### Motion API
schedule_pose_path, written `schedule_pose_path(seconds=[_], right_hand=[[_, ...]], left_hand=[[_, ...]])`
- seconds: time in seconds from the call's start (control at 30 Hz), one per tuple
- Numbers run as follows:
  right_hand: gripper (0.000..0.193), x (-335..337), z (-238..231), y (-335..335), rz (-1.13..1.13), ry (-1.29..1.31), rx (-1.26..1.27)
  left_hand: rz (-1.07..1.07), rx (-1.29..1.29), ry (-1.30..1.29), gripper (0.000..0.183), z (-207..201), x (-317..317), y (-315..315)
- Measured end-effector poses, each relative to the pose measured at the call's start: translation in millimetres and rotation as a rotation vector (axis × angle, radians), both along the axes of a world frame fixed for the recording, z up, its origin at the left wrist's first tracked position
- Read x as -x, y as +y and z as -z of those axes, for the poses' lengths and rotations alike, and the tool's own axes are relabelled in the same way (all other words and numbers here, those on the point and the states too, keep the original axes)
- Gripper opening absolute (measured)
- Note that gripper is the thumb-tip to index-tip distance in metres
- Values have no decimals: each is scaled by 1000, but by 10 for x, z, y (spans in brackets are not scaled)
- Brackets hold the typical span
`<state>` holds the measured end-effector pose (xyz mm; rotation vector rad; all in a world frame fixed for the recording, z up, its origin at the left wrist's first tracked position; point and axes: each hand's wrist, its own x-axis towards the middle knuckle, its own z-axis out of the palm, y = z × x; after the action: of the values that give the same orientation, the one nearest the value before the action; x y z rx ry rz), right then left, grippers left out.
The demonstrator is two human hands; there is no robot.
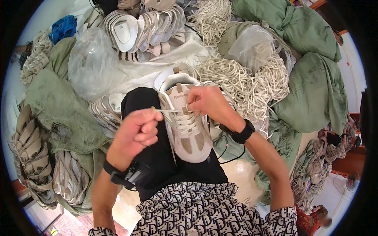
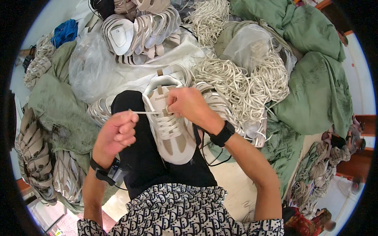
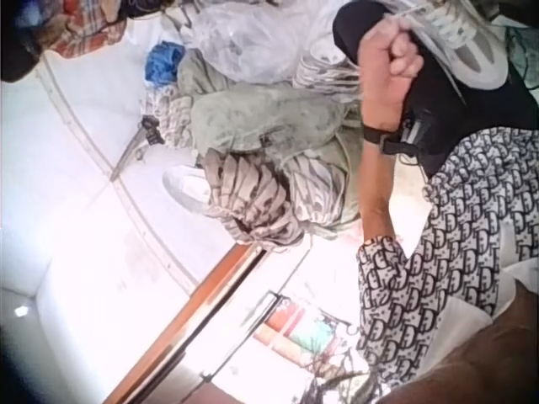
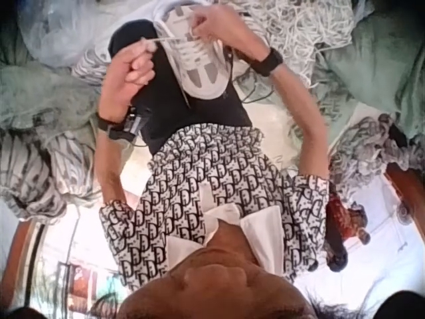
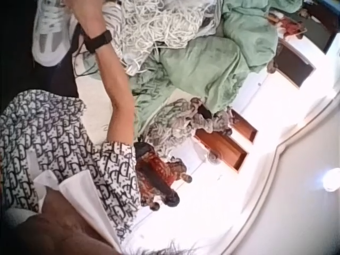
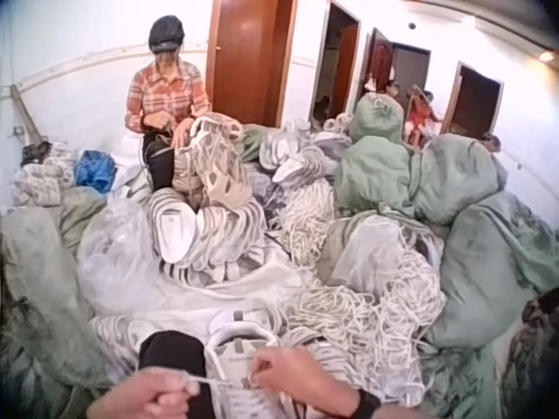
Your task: The recorder is threading laces through the eyelets of a shoe upper.
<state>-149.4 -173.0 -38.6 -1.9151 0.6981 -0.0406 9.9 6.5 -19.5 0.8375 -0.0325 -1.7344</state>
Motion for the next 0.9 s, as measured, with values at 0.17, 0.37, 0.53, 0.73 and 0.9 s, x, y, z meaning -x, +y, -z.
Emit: schedule_pose_path(seconds=[0.17,0.37,0.53,0.73,0.9], right_hand=[[17,112,64,-31,211,-45,-184],[12,82,29,-59,-183,-545,874],[8,-35,42,31,-371,-293,1059],[7,79,-165,5,-604,-284,1291],[15,447,112,-456,-120,-285,676]], left_hand=[[-171,40,-119,18,-105,-382,132],[-42,-169,-774,20,-202,-723,200],[142,-160,-1331,13,-421,-812,58],[343,-12,-1859,13,-663,-894,150],[232,-114,-2003,7,-708,-1056,374]])
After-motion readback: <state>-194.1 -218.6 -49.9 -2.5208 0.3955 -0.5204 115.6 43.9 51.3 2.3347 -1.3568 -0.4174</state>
